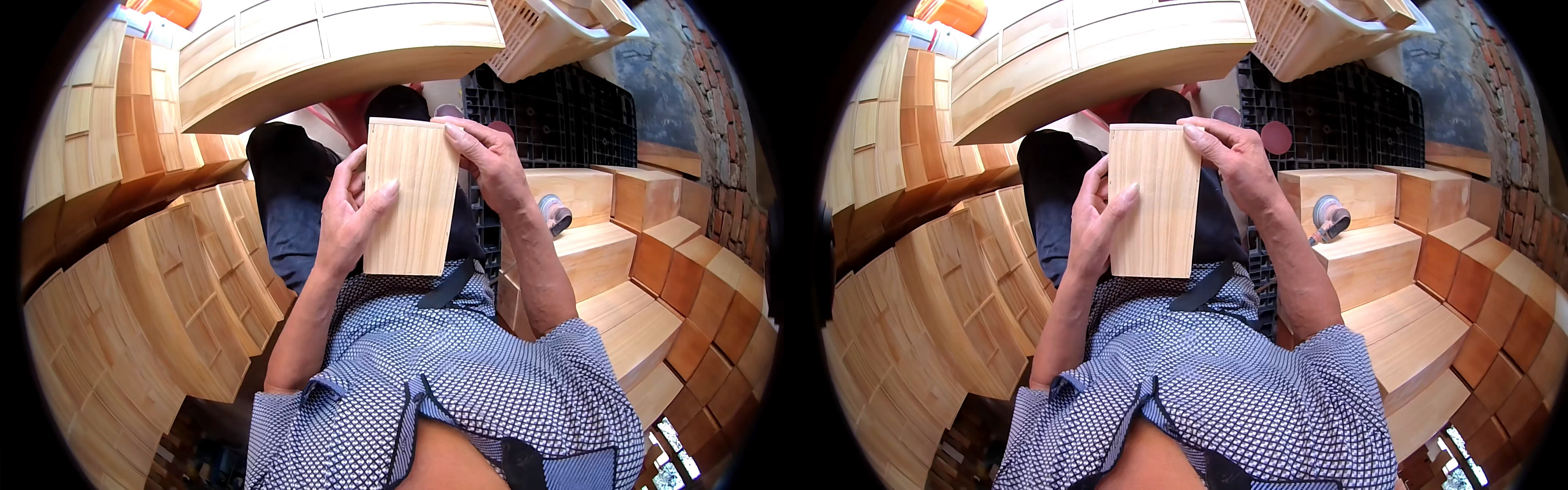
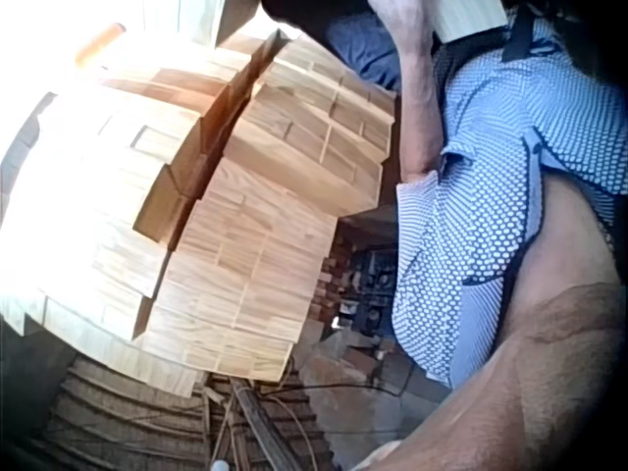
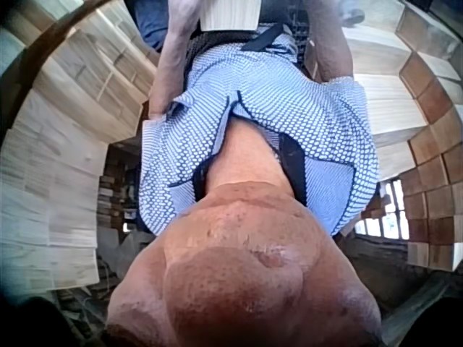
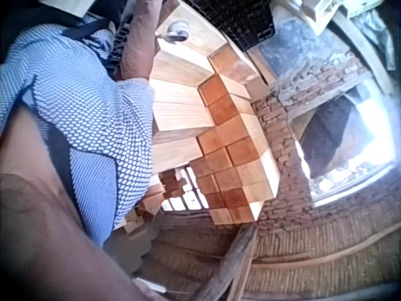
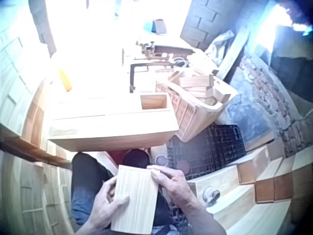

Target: The person fits wooden drawers into a larger box frame, uses a power sander on the box edges, and hammers a wooden part at a workbench.

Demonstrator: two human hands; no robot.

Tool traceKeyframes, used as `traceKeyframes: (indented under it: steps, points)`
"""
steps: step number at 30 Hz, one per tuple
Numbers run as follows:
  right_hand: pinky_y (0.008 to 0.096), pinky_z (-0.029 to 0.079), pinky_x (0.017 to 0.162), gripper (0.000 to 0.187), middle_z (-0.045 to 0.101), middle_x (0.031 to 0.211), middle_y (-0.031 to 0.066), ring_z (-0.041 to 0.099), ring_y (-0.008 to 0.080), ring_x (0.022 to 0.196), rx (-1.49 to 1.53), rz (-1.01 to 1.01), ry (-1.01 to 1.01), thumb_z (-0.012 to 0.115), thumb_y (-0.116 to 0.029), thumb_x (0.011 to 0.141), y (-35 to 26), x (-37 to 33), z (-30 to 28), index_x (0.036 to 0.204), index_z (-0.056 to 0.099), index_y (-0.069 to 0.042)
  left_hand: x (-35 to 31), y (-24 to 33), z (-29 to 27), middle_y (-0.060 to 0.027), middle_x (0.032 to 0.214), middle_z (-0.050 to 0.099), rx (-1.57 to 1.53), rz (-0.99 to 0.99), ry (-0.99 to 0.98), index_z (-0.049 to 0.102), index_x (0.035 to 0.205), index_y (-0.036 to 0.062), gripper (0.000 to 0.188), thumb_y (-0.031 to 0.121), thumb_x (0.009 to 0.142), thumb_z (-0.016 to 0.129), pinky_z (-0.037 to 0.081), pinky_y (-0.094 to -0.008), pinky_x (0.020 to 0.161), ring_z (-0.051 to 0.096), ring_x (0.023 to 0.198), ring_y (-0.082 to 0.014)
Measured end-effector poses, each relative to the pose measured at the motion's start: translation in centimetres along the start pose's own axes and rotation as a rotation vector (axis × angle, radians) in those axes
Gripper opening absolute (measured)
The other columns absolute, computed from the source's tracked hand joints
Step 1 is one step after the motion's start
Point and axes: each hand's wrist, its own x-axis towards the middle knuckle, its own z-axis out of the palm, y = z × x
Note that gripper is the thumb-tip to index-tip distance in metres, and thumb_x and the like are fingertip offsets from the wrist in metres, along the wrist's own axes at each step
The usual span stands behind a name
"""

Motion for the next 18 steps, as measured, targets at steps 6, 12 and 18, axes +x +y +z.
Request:
traceKeyframes:
  steps: [6, 12, 18]
  points:
    - [0.0282, 0.055, 0.096, 0.042, 0.074, 0.115, 0.0084, 0.069, 0.0131, 0.103, -0.064, 0.015, -0.041, 0.065, -0.029, 0.106, 0.6, 0.2, 0.1, 0.128, 0.070, 0.006, 2.6, -0.5, -0.1, -0.0163, 0.127, 0.065, -0.120, -0.097, 0.096, 0.048, 0.142, -0.0095, 0.061, 0.030, 0.101, 0.070, 0.051, -0.0305, 0.102, 0.065, 0.114, -0.0159]
    - [0.0311, 0.055, 0.097, 0.044, 0.072, 0.121, 0.0110, 0.068, 0.0164, 0.107, -0.124, -0.006, -0.078, 0.053, -0.030, 0.112, -0.4, -0.5, 1.0, 0.132, 0.066, 0.006, 3.5, -2.0, -0.4, -0.0098, 0.124, 0.066, -0.173, -0.035, 0.153, 0.052, 0.148, -0.0018, 0.060, 0.035, 0.103, 0.069, 0.050, -0.0275, 0.101, 0.062, 0.114, -0.0123]
    - [0.0314, 0.051, 0.106, 0.047, 0.066, 0.136, 0.0140, 0.065, 0.0179, 0.119, 0.014, 0.023, -0.131, 0.039, -0.029, 0.115, 0.4, -0.6, 0.4, 0.146, 0.057, 0.002, 3.3, -2.4, -1.2, -0.0095, 0.133, 0.065, -0.226, 0.001, 0.128, 0.050, 0.151, -0.0011, 0.060, 0.034, 0.105, 0.066, 0.049, -0.0292, 0.105, 0.061, 0.119, -0.0131]
